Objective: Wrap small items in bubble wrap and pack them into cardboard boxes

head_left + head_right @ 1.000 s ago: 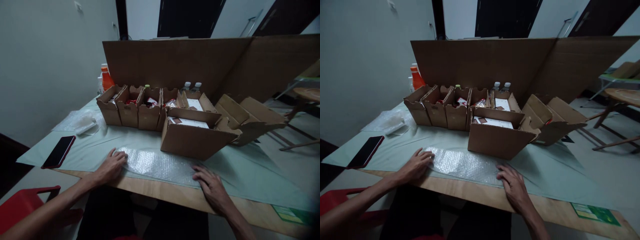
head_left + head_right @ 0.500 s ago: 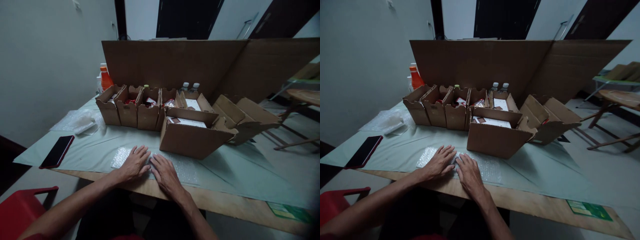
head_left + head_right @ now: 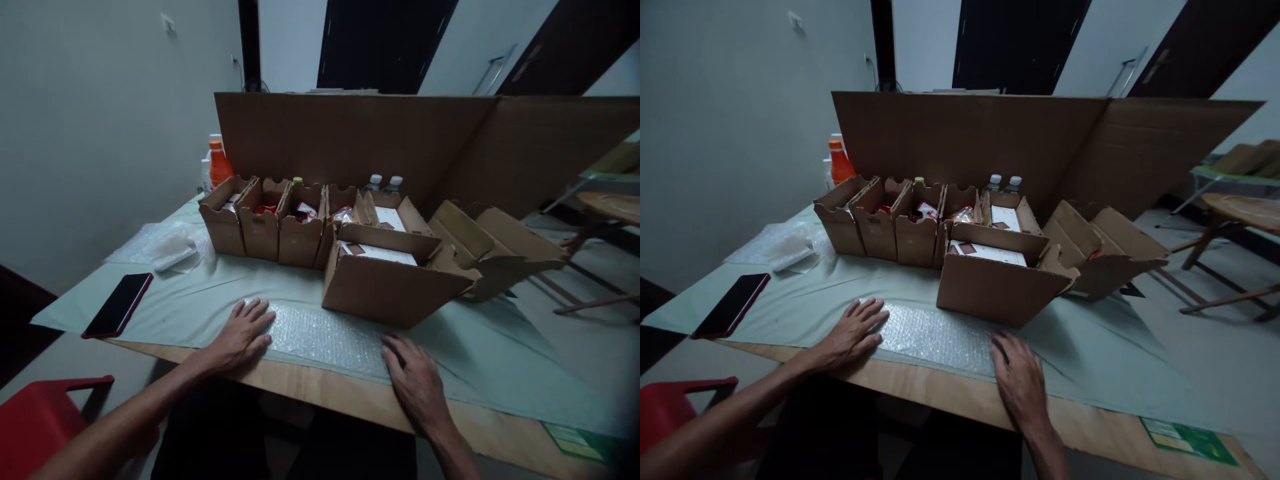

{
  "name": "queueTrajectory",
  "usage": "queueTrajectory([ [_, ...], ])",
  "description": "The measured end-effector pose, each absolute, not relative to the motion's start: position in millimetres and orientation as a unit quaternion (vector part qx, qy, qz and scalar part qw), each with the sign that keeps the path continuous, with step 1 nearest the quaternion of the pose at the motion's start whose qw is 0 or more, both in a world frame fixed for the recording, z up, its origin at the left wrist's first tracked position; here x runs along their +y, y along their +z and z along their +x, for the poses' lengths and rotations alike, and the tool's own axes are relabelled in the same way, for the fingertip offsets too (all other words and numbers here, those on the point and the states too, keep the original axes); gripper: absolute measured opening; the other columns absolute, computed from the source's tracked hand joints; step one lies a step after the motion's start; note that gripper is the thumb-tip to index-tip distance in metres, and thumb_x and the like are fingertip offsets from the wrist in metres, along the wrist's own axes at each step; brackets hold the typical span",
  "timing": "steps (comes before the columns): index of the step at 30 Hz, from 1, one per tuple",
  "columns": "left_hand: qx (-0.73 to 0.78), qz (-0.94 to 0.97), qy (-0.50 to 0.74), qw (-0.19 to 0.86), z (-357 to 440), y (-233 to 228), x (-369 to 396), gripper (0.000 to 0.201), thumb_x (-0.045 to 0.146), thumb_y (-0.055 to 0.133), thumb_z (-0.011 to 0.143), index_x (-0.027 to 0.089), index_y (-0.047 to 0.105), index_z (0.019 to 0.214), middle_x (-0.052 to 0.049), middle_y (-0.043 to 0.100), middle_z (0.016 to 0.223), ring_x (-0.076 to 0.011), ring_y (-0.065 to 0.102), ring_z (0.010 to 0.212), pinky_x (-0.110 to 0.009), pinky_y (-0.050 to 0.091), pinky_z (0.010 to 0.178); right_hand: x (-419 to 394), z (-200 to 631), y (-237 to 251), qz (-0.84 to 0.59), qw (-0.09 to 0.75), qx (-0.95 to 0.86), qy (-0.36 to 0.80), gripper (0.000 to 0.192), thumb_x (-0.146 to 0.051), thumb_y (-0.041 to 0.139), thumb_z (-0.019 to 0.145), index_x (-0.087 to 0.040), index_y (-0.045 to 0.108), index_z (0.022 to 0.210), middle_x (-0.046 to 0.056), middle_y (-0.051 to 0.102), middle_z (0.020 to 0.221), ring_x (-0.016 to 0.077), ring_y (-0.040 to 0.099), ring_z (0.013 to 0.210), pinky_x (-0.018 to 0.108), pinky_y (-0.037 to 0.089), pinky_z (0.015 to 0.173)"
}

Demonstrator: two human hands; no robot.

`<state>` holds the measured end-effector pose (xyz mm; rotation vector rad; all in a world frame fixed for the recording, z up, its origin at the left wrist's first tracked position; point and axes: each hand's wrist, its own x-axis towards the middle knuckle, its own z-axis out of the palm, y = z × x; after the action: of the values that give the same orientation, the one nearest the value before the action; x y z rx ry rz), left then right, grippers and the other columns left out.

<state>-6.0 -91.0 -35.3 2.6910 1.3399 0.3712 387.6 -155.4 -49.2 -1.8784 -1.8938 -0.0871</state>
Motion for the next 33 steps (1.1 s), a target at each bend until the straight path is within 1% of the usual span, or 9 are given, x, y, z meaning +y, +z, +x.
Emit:
queueTrajectory([
  [6, 0.498, 0.859, 0.101, 0.058, -11, -11, -60, 0.037, 0.017, 0.050, 0.088, 0.019, 0.064, 0.122, -0.013, 0.069, 0.117, -0.0284, 0.061, 0.109, -0.050, 0.043, 0.101, -147, 373, -50, -0.722, 0.169, -0.665, -0.092, 0.039, -0.043, 0.043, 0.096, -0.016, 0.069, 0.108, 0.016, 0.071, 0.115, 0.0329, 0.063, 0.103, 0.045, 0.045, 0.084],
  [9, 0.505, 0.855, 0.103, 0.066, -6, -8, -54, 0.022, 0.014, 0.054, 0.081, 0.020, 0.070, 0.095, -0.011, 0.070, 0.094, -0.0281, 0.062, 0.096, -0.046, 0.046, 0.093, -158, 365, -51, -0.691, 0.212, -0.686, -0.086, 0.031, -0.035, 0.043, 0.096, -0.018, 0.068, 0.101, 0.012, 0.073, 0.110, 0.0305, 0.064, 0.102, 0.043, 0.044, 0.085],
  [12, 0.515, 0.845, 0.114, 0.086, -8, -8, -63, 0.015, 0.012, 0.056, 0.079, 0.019, 0.068, 0.084, -0.011, 0.068, 0.092, -0.0280, 0.061, 0.095, -0.041, 0.046, 0.088, -171, 351, -34, -0.628, 0.281, -0.719, -0.098, 0.021, -0.026, 0.045, 0.096, -0.020, 0.065, 0.102, 0.007, 0.074, 0.099, 0.0244, 0.065, 0.090, 0.038, 0.044, 0.083],
  [16, 0.530, 0.826, 0.132, 0.140, -22, -9, -94, 0.028, 0.016, 0.052, 0.085, 0.019, 0.065, 0.110, -0.003, 0.066, 0.086, -0.0190, 0.062, 0.080, -0.029, 0.047, 0.074, -177, 315, 18, -0.489, 0.387, -0.767, -0.153, 0.019, -0.009, 0.051, 0.093, -0.020, 0.062, 0.104, 0.003, 0.071, 0.090, 0.0194, 0.064, 0.085, 0.033, 0.044, 0.083],
  [19, 0.539, 0.783, 0.194, 0.243, -30, -15, -123, 0.058, 0.021, 0.050, 0.088, 0.020, 0.042, 0.146, 0.005, 0.056, 0.073, -0.0134, 0.055, 0.066, -0.023, 0.044, 0.066, -163, 278, 57, -0.420, 0.416, -0.788, -0.171, 0.025, -0.001, 0.050, 0.091, -0.018, 0.061, 0.108, 0.006, 0.071, 0.094, 0.0198, 0.063, 0.090, 0.034, 0.043, 0.087],
  [21, 0.552, 0.726, 0.248, 0.326, -30, -21, -140, 0.071, 0.024, 0.052, 0.087, 0.019, 0.030, 0.155, 0.007, 0.048, 0.069, -0.0126, 0.047, 0.061, -0.022, 0.041, 0.063, -139, 254, 73, -0.404, 0.392, -0.805, -0.186, 0.023, -0.004, 0.049, 0.093, -0.016, 0.062, 0.107, 0.007, 0.072, 0.096, 0.0212, 0.061, 0.093, 0.036, 0.041, 0.088],
  [26, 0.554, 0.631, 0.326, 0.435, -14, -27, -156, 0.067, 0.028, 0.054, 0.085, 0.021, 0.042, 0.151, 0.002, 0.055, 0.081, -0.0140, 0.048, 0.073, -0.026, 0.041, 0.074, -44, 204, 75, -0.462, 0.244, -0.837, -0.160, 0.023, -0.008, 0.047, 0.093, -0.017, 0.067, 0.098, 0.010, 0.071, 0.091, 0.0249, 0.058, 0.092, 0.038, 0.040, 0.085],
  [30, 0.524, 0.584, 0.309, 0.537, -6, -20, -151, 0.055, 0.040, 0.059, 0.083, 0.013, 0.063, 0.130, -0.007, 0.066, 0.101, -0.0174, 0.054, 0.080, -0.030, 0.044, 0.075, -7, 200, 55, -0.493, 0.256, -0.819, -0.142, 0.047, -0.002, 0.046, 0.087, -0.007, 0.057, 0.132, 0.021, 0.062, 0.133, 0.0320, 0.048, 0.128, 0.046, 0.040, 0.101],
  [33, 0.501, 0.532, 0.311, 0.608, -9, -16, -150, 0.058, 0.047, 0.066, 0.078, 0.013, 0.064, 0.126, -0.009, 0.066, 0.107, -0.0191, 0.057, 0.087, -0.029, 0.044, 0.076, -38, 228, 27, -0.484, 0.250, -0.831, -0.112, 0.050, -0.006, 0.046, 0.088, -0.014, 0.055, 0.137, 0.015, 0.061, 0.138, 0.0276, 0.051, 0.131, 0.044, 0.044, 0.103],
])
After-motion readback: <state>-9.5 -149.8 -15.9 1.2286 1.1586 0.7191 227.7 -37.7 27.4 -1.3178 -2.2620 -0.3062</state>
